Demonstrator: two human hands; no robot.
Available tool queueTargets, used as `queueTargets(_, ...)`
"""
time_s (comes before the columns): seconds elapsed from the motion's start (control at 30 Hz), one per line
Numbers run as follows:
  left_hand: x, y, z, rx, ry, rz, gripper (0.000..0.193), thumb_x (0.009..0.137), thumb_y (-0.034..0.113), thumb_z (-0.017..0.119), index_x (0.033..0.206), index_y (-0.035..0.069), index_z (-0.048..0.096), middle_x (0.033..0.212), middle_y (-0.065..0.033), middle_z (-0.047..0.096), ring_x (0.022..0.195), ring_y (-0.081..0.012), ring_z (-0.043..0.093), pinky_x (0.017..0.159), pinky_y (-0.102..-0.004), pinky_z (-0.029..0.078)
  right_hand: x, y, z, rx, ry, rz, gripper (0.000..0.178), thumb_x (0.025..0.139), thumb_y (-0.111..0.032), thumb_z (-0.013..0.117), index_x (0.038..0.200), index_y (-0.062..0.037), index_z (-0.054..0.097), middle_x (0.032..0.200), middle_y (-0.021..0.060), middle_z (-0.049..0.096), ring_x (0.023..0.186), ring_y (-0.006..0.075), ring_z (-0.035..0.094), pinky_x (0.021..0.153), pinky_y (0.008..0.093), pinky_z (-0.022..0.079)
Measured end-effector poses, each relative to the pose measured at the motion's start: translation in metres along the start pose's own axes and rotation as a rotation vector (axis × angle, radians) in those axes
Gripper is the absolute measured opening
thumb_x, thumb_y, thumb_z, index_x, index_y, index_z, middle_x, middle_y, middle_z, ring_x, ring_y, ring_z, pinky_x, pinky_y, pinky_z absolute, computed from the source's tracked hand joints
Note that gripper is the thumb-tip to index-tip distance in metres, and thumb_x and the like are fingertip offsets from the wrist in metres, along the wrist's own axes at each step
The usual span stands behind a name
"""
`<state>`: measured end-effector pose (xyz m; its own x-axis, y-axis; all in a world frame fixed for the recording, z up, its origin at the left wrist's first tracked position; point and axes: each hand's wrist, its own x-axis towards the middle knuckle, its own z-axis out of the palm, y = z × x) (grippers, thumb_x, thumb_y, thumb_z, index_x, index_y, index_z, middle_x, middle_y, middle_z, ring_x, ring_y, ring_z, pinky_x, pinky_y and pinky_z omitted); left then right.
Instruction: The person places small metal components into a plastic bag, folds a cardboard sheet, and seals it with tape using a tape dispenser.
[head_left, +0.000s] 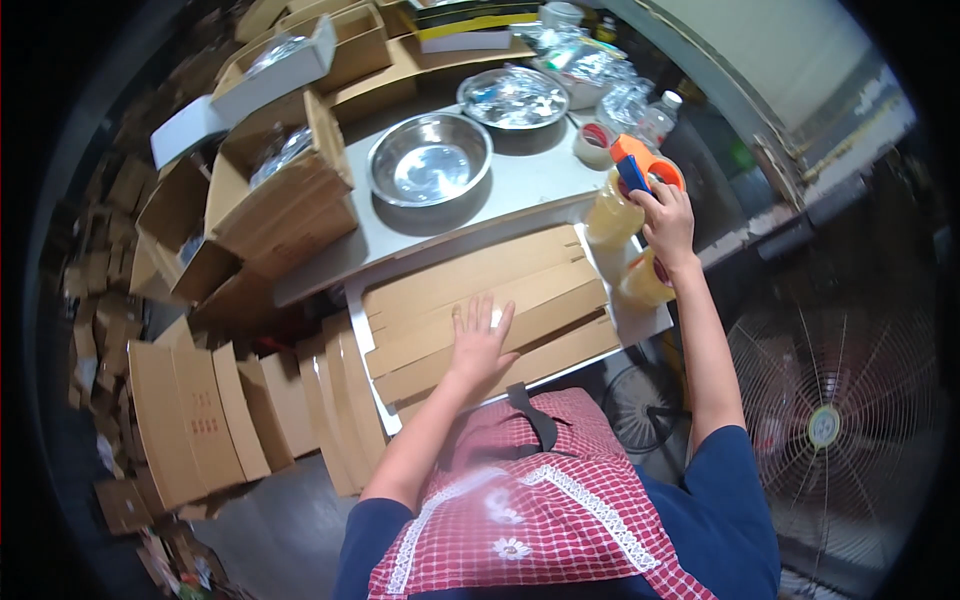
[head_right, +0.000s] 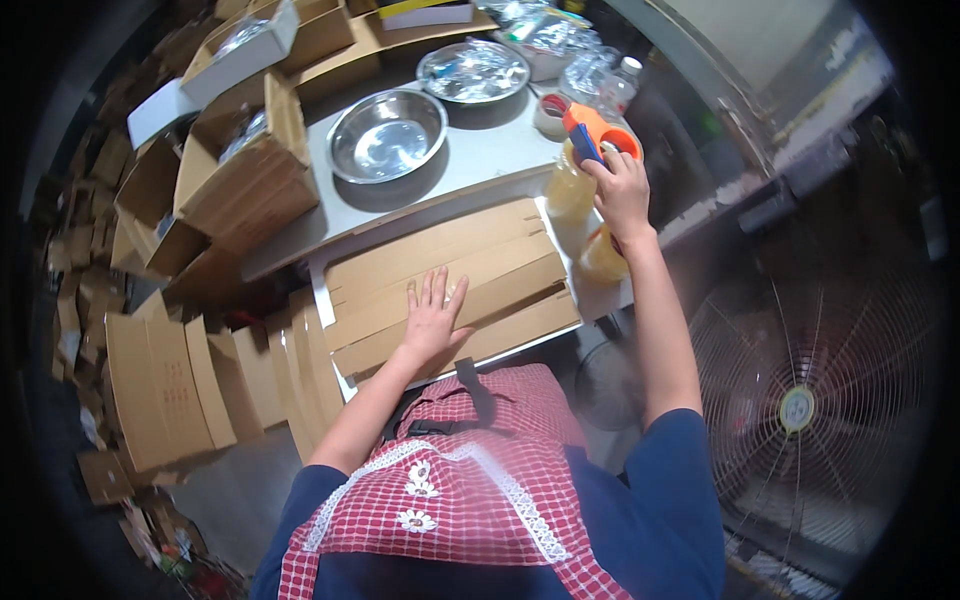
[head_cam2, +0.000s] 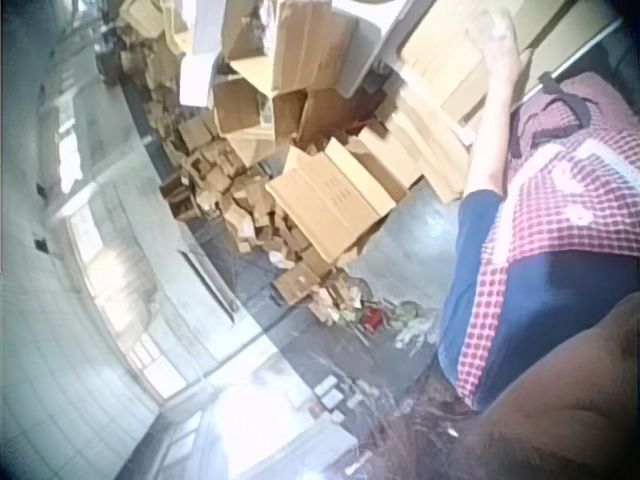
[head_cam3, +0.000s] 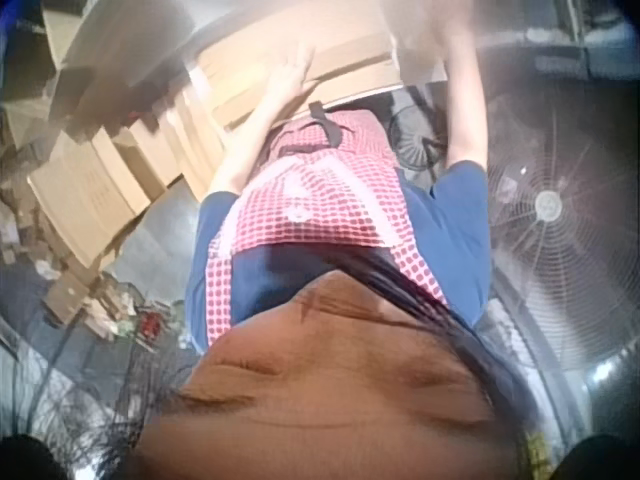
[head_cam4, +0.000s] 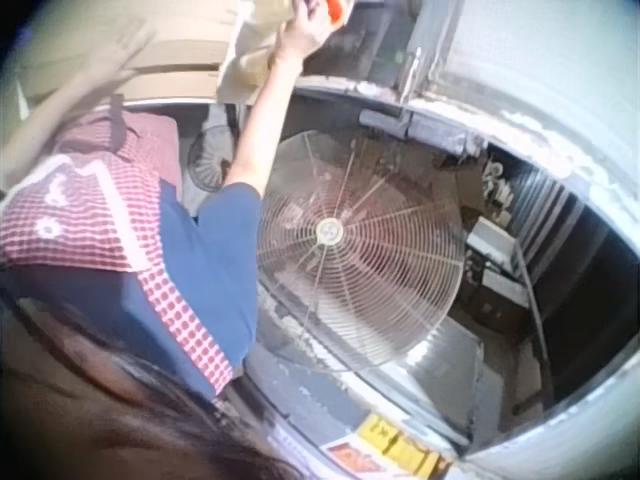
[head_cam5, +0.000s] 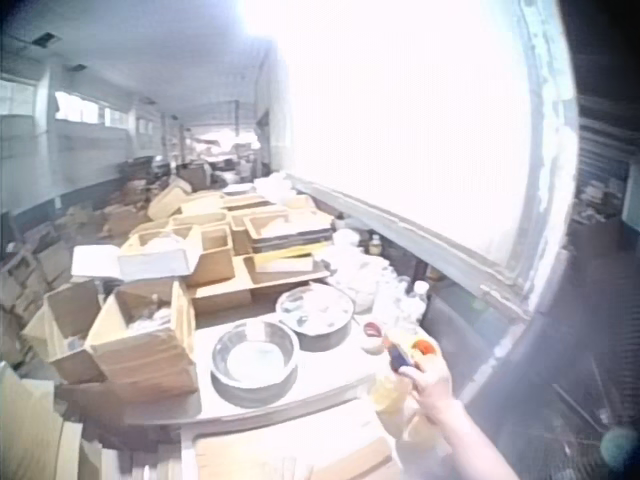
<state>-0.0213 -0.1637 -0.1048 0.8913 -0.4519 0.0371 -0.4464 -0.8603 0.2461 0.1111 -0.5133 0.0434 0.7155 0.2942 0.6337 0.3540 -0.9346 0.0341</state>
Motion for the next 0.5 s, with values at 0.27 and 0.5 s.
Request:
queueTargets(0.27,-0.085,-0.027,0.001,0.038,0.057,-0.109,0.085,0.087,0.033,0.070,0.156,0.005,0.029,0.160,-0.0257,0.026,0.151,-0.0397,0.022,0.122,-0.0559,0.018,0.042,-0.063,-0.003,0.002,0.035,-0.131,0.019,0.071,-0.002,0.068,0.090,-0.0021,0.068,0.105,0.0162,0.063,0.105,0.0371,0.058,0.094,0.0473,0.045)
queueTargets(0.5,-0.177,-0.009,-0.014,-0.051,0.147,-0.414,0.074,0.081,0.004,0.061,0.151,0.002,0.037,0.158,-0.0232,0.029,0.147,-0.0419,0.028,0.119,-0.0524,0.026,-0.009,-0.234,0.108,0.870,-0.625,-0.373,0.044,0.081,-0.006,0.067,0.125,-0.0051,0.063,0.130,0.0210,0.059,0.119,0.0416,0.055,0.103,0.0473,0.046)
